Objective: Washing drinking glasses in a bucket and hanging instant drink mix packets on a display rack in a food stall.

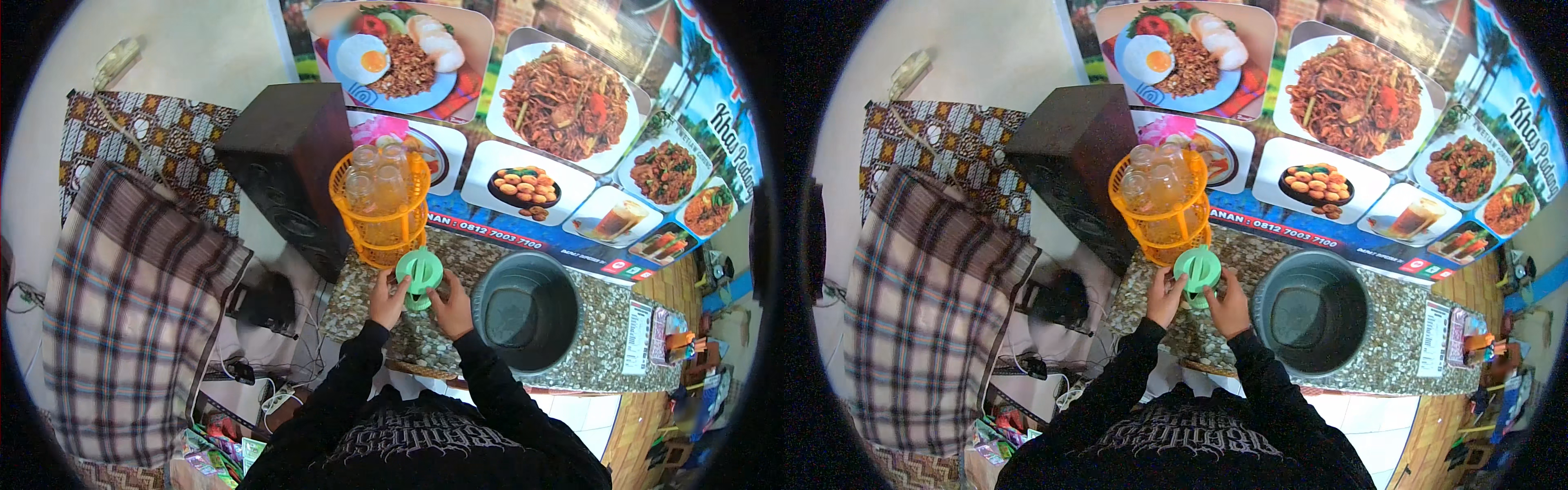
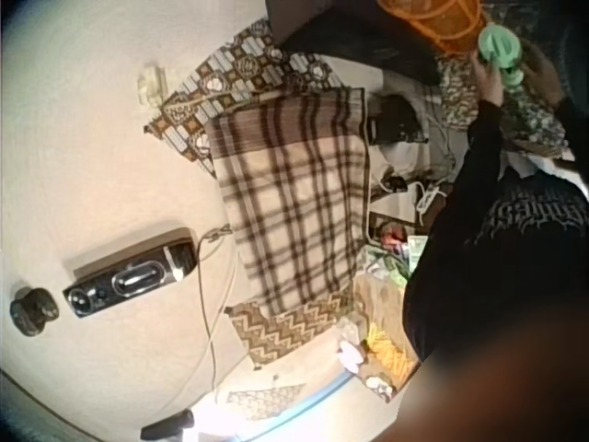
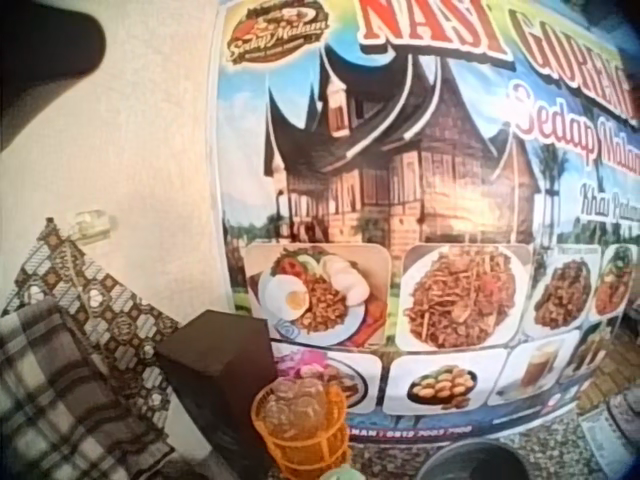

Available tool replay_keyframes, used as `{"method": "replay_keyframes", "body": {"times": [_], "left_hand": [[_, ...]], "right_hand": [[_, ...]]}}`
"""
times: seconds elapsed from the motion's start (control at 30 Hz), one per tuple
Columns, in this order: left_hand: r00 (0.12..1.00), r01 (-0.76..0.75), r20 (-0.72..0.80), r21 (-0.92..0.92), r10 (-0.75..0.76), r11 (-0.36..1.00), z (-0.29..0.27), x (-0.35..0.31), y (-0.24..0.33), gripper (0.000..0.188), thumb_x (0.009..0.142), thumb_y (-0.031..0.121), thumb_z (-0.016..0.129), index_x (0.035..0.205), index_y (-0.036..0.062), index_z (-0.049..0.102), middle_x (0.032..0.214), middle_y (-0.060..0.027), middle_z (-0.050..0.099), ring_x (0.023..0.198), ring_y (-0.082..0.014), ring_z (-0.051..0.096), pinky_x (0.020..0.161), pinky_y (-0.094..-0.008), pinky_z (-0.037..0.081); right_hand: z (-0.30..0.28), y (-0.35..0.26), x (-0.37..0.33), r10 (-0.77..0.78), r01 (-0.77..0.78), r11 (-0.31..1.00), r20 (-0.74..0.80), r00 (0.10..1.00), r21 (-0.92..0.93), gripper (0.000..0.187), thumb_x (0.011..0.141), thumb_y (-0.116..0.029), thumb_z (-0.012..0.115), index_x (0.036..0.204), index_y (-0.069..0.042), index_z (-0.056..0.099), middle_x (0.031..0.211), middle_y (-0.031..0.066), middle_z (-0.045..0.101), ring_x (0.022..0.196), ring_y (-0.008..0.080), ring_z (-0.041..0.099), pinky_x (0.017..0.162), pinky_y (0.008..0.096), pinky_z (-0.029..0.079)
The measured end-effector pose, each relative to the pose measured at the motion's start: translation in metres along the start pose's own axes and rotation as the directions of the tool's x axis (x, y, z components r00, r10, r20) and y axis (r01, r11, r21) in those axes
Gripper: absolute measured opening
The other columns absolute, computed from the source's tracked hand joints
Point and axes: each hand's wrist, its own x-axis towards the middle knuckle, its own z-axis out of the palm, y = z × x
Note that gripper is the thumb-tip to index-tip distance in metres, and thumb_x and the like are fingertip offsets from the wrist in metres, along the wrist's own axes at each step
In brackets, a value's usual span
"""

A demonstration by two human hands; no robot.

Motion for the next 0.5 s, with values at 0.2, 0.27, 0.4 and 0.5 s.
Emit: {"method": "replay_keyframes", "body": {"times": [0.2,0.27,0.4,0.5], "left_hand": [[0.982,-0.061,0.187,0.152,0.032,0.986,0.04,0.05,-0.002,0.064,0.106,0.038,0.07,0.158,0.0062,0.049,0.146,-0.0193,0.062,0.13,-0.0329,0.065,0.103,-0.0456,0.055],[0.961,-0.038,0.276,0.113,0.005,0.993,0.056,0.058,-0.001,0.072,0.107,0.04,0.068,0.164,0.0083,0.041,0.151,-0.02,0.058,0.138,-0.0352,0.06,0.111,-0.0476,0.053],[0.96,-0.002,0.279,0.144,-0.039,0.99,0.056,0.067,-0.017,0.077,0.108,0.039,0.066,0.168,0.0079,0.03,0.161,-0.0204,0.047,0.147,-0.043,0.05,0.115,-0.0529,0.051],[0.96,0.029,0.274,0.098,-0.055,0.995,0.061,0.069,-0.023,0.076,0.109,0.035,0.066,0.168,0.0064,0.029,0.162,-0.0214,0.045,0.147,-0.0412,0.05,0.115,-0.0501,0.051]], "right_hand": [[-0.021,0.018,0.044,0.194,-0.19,0.973,-0.017,0.981,0.134,0.063,0.102,-0.029,0.074,0.15,0.004,0.05,0.135,0.0271,0.066,0.118,0.0431,0.069,0.093,0.0504,0.057],[-0.023,0.048,0.051,0.065,-0.08,0.989,-0.119,0.991,-0.123,0.062,0.102,-0.027,0.075,0.149,0.003,0.049,0.134,0.0246,0.069,0.122,0.0331,0.072,0.09,0.042,0.063],[-0.015,0.049,0.059,0.068,-0.08,0.986,-0.084,0.994,-0.145,0.065,0.101,-0.029,0.076,0.15,0.003,0.048,0.138,0.0266,0.067,0.127,0.0371,0.069,0.092,0.0438,0.062],[-0.018,0.053,0.065,0.108,-0.117,0.988,-0.091,0.99,-0.103,0.063,0.102,-0.03,0.074,0.149,0.002,0.048,0.137,0.027,0.068,0.127,0.0399,0.068,0.095,0.0468,0.06]]}}
